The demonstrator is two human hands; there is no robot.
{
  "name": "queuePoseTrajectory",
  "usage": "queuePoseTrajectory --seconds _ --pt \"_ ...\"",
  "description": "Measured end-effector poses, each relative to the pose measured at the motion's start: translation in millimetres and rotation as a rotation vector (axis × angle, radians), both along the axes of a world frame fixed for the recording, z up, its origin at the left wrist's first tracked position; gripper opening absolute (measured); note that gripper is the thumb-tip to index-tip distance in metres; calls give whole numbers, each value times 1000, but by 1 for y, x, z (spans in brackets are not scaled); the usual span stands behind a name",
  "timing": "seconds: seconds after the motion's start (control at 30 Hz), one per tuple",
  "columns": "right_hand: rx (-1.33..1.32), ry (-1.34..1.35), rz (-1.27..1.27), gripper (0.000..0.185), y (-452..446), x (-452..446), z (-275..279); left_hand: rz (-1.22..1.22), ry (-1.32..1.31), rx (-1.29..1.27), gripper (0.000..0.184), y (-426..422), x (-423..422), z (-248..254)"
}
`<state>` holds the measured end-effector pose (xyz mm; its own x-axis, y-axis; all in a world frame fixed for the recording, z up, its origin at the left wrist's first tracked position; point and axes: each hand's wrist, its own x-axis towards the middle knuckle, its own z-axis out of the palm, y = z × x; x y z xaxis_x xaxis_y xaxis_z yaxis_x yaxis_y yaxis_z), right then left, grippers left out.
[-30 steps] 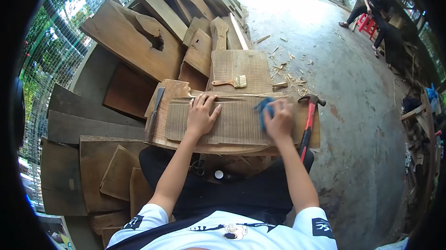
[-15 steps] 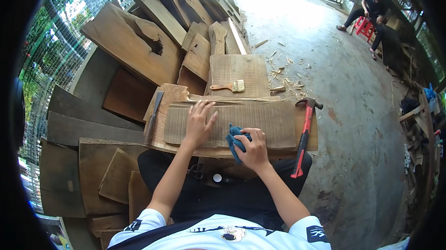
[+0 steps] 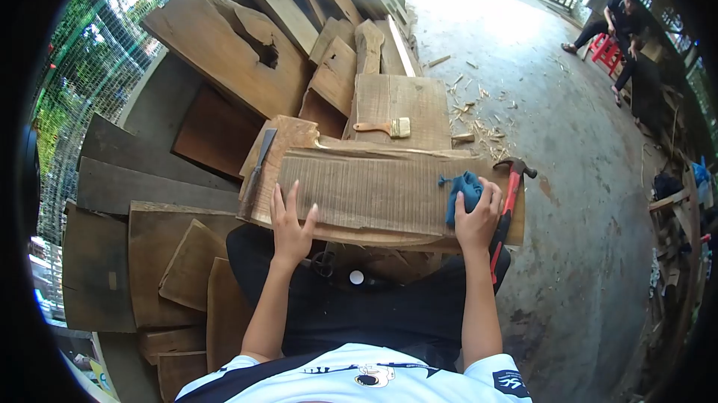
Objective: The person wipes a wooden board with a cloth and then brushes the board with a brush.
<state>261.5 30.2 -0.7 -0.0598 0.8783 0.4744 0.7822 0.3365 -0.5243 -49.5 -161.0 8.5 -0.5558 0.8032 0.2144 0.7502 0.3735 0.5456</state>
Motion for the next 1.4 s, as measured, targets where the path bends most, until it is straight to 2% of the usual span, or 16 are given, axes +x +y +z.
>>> queuePoseTrajectory --seconds 0.07,0.17,0.23,0.37,0.47,0.5,0.67,0.77,0.93,1.0,1.03,1.1,1.13,1.2,1.33,1.4 --pt "-42 13 16 48 -5 5 0 16 -24 -1 68 3 -1 0" --pt "-1 3 66 48 -12 4 -3 23 108 -25 65 7 -2 -3" --pt "74 -128 -68 48 -25 -4 -3 27 122 -28 65 5 -4 -7" --pt "13 -78 -41 43 -36 -10 -2 40 77 7 60 -4 -17 -10" --pt "14 -51 61 44 -37 -9 -2 185 248 14 55 -15 -49 -11" --pt "8 -54 59 44 -38 -9 0 225 268 129 56 -15 -63 -9" --pt "-6 18 269 40 -49 -31 7 442 315 -168 64 -17 -97 13" --pt "-5 10 296 39 -57 -53 4 356 192 -393 69 4 -135 -16" --pt "32 16 293 33 -59 -68 -2 452 -39 -317 71 9 -157 -23" --pt "64 13 298 31 -61 -70 -6 443 -269 -72 74 5 -167 -35" --pt "82 18 290 31 -61 -70 -8 451 -276 -31 77 4 -172 -42" --pt "97 14 285 31 -60 -70 -8 338 -426 97 75 0 -202 -73" --pt "98 18 281 31 -61 -71 -8 263 -593 234 65 -1 -214 -85" --pt "102 20 270 31 -61 -72 -8 217 -767 254 56 -4 -225 -87" --pt "94 20 274 31 -62 -71 -7 194 -673 325 31 -3 -234 -97" --pt "83 23 283 32 -61 -70 -8 165 -589 369 26 0 -243 -96"
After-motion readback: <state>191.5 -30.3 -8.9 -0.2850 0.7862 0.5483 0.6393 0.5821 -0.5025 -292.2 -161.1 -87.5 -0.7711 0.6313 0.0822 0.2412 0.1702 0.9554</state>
